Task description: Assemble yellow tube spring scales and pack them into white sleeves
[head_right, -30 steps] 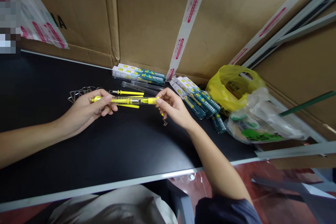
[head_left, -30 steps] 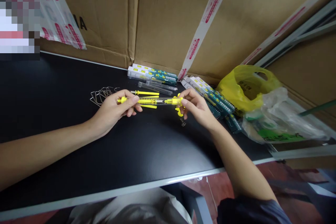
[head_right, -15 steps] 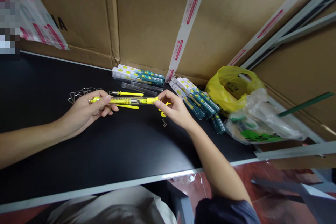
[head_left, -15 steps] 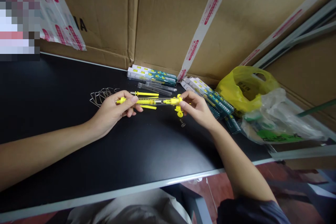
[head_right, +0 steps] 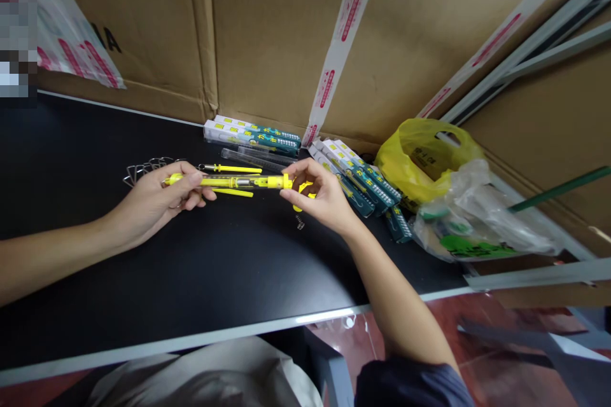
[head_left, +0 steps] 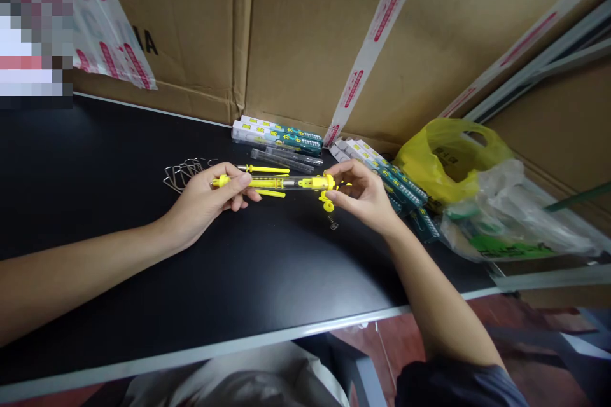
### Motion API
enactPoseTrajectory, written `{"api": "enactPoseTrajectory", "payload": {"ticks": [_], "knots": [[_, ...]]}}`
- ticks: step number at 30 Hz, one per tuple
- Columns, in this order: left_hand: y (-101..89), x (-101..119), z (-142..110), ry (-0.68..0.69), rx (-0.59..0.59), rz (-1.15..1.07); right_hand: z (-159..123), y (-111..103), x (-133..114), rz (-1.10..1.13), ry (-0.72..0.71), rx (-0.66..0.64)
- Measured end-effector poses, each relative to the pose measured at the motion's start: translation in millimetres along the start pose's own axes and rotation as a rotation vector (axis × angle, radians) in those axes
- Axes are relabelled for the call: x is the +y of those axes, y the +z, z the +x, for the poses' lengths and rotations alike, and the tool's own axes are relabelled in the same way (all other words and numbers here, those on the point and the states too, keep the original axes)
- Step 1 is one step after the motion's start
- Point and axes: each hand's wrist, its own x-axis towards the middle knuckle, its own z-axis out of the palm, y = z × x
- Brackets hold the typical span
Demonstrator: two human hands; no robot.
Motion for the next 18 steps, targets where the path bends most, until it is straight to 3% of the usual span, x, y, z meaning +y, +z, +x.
{"api": "enactPoseTrajectory", "payload": {"ticks": [18], "knots": [[1.4, -0.9, 1.6, 0.011, 0.0, 0.022, 0.1, 3.5, -1.8, 0.112, 0.05, 0.013]]}}
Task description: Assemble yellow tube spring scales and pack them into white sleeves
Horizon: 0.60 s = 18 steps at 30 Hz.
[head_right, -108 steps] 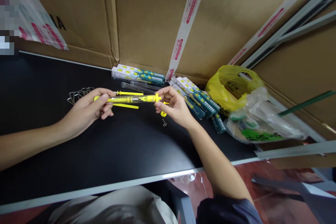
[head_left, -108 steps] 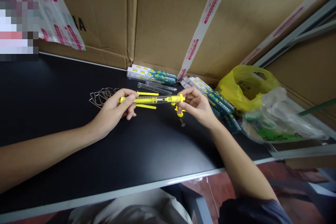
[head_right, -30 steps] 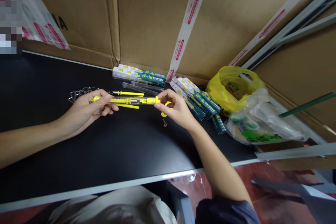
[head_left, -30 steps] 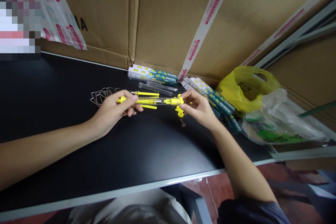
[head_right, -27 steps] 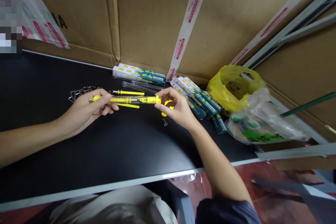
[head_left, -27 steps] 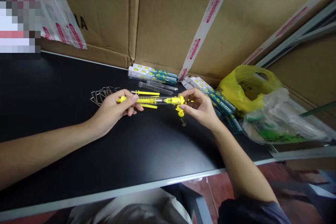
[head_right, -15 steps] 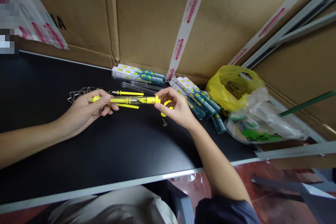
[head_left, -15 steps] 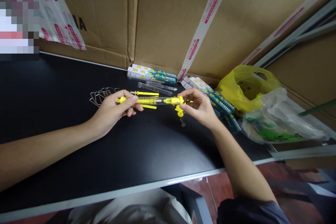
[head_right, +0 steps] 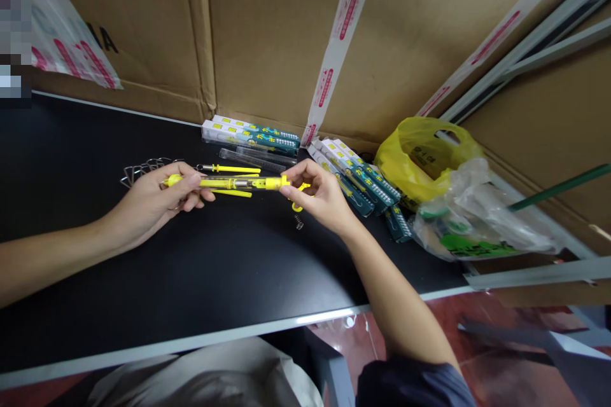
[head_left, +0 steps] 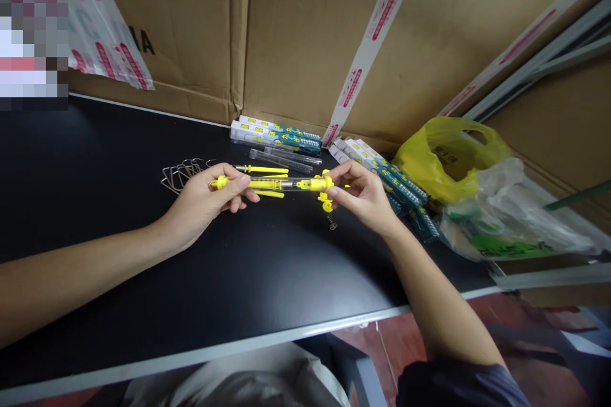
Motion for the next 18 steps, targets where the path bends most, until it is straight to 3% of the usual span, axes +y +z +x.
{"api": "enactPoseTrajectory", "payload": {"ticks": [6, 9, 13, 15, 18], "knots": [[-1.5, 0.1, -1.1, -0.011, -0.014, -0.004, 0.3, -2.3, -2.3, -0.027, -0.002, -0.039], [-1.5, 0.9, -1.4, -0.017, -0.013, -0.021, 3.7, -12.4, -0.4, -0.1, -0.013, 0.007], [-1.8, 1.0, -0.2, -0.021, -0.017, -0.026, 8.8, -33.1, 8.1, -0.552, -0.071, 0.152], [-2.2, 0.9, 0.2, -0.026, -0.02, -0.02, 9.6, -41.2, 12.5, -0.763, -0.065, 0.075], [-2.8, 0.8, -0.1, -0.032, -0.02, -0.018, 8.5, -46.3, 15.8, -0.9, -0.032, -0.05]]}}
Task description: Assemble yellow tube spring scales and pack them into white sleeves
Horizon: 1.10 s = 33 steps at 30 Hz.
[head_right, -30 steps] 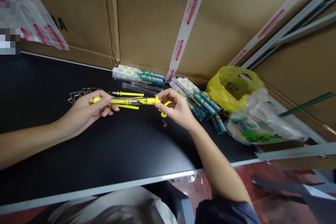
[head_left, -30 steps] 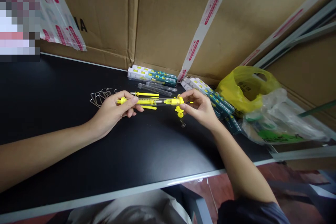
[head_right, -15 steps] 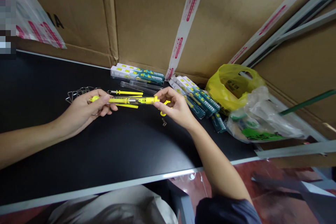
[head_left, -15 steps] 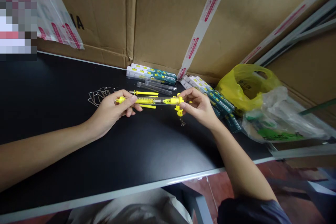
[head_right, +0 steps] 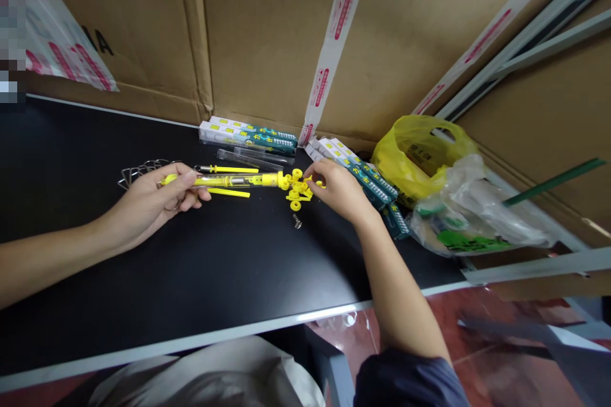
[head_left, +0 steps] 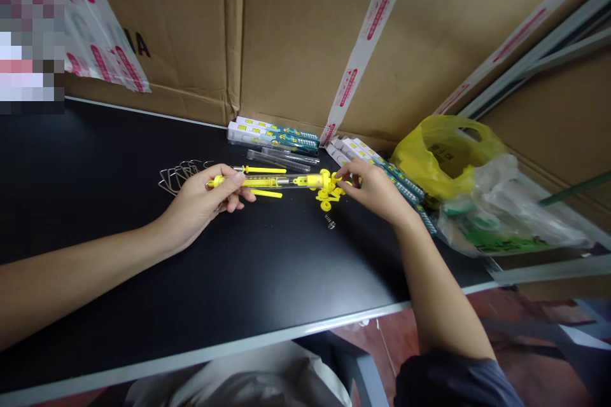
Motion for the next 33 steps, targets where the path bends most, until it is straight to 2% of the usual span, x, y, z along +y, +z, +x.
{"api": "enactPoseTrajectory", "payload": {"ticks": [4, 9, 13, 17, 22, 26, 33], "knots": [[-0.5, 0.0, -1.2, 0.001, 0.0, -0.003, -1.4, -0.9, -2.1, -0.078, 0.007, -0.071], [-1.0, -0.3, -0.7, -0.016, 0.006, -0.025, -0.5, -2.3, 3.6, -0.215, 0.092, 0.028], [-0.9, -0.2, -0.1, -0.018, 0.003, -0.03, -1.1, -3.4, 14.4, -0.242, 0.126, 0.022], [-0.8, -0.8, -0.1, -0.012, -0.001, -0.023, -0.4, 1.3, 10.1, -0.193, 0.033, 0.036], [-1.6, -2.2, 0.1, -0.005, -0.002, -0.024, 4.0, 23.1, -10.4, -0.175, -0.166, 0.019], [-2.2, -2.0, -0.8, 0.003, -0.009, -0.024, 7.1, 35.7, -17.1, -0.264, -0.166, -0.001], [0.1, -0.3, -0.4, -0.004, 0.004, -0.009, 11.0, 40.2, -17.5, -0.309, -0.132, -0.046]]}}
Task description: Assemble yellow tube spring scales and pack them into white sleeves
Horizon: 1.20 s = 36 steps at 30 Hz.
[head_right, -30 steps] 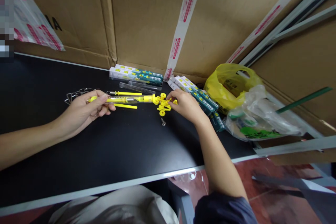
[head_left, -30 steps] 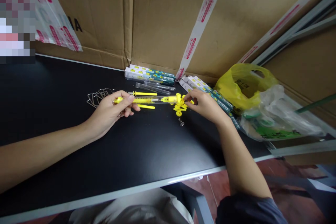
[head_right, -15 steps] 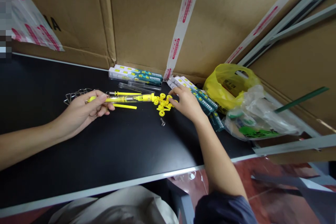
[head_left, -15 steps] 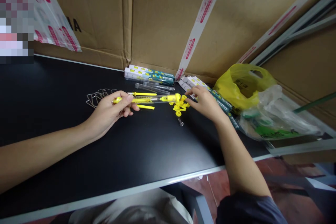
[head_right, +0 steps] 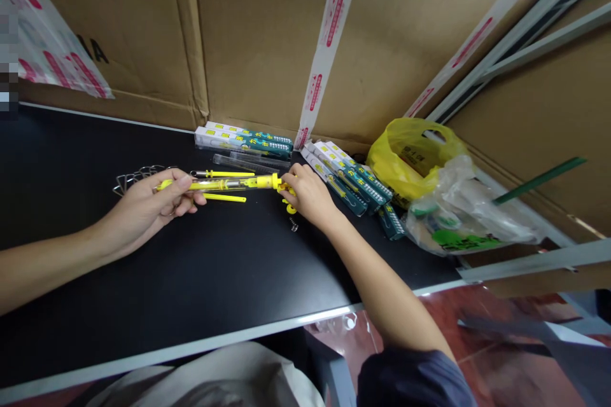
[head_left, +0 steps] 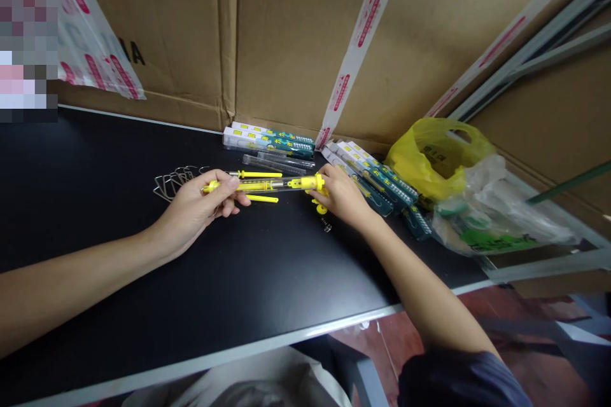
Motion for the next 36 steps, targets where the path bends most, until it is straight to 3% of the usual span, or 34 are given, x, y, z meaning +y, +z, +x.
{"api": "enactPoseTrajectory", "payload": {"ticks": [23, 26, 32, 36], "knots": [[-1.7, -1.1, -0.1, 0.002, -0.011, 0.009, 1.7, 6.1, -1.7, 0.018, -0.048, -0.035], [-1.4, -1.7, 0.8, 0.007, -0.014, 0.006, 0.0, -4.1, 0.8, 0.225, 0.004, 0.047], [-1.0, -2.8, 1.5, 0.001, -0.01, -0.004, -10.7, -35.1, 0.0, 1.023, 0.16, 0.205], [-1.0, -2.1, 1.8, -0.005, -0.005, 0.005, -13.3, -41.6, -7.1, 1.187, 0.144, 0.163]]}}
